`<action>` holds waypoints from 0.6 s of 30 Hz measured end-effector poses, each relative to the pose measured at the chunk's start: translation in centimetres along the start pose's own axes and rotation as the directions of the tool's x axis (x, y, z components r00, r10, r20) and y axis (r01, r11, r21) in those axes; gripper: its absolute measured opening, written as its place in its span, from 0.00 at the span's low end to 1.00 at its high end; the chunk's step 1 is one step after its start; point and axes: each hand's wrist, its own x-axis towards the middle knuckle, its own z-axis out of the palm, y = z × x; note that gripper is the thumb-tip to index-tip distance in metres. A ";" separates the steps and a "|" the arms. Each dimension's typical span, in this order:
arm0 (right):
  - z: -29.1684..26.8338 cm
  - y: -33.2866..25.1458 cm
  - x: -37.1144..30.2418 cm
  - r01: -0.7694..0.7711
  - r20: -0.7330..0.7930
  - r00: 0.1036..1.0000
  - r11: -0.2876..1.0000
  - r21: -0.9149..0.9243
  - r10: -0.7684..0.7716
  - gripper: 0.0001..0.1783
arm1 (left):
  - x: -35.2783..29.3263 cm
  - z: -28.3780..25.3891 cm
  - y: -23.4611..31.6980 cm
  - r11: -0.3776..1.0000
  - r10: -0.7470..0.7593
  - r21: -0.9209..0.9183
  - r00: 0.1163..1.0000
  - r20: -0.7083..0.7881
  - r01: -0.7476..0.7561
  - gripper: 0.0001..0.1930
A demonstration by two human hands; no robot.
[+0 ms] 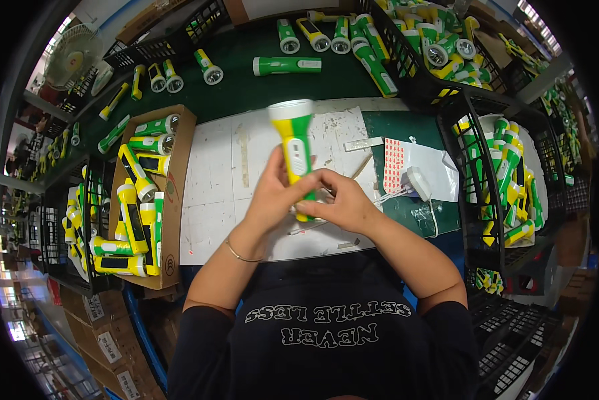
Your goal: Assemble and label portable flashlights on a production line.
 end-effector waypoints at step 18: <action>-29.2 0.5 -17.1 -0.720 -0.820 0.571 0.450 -0.529 -0.050 0.27 | 25.5 -11.1 0.6 -0.336 0.240 0.941 0.970 0.047 0.037 0.33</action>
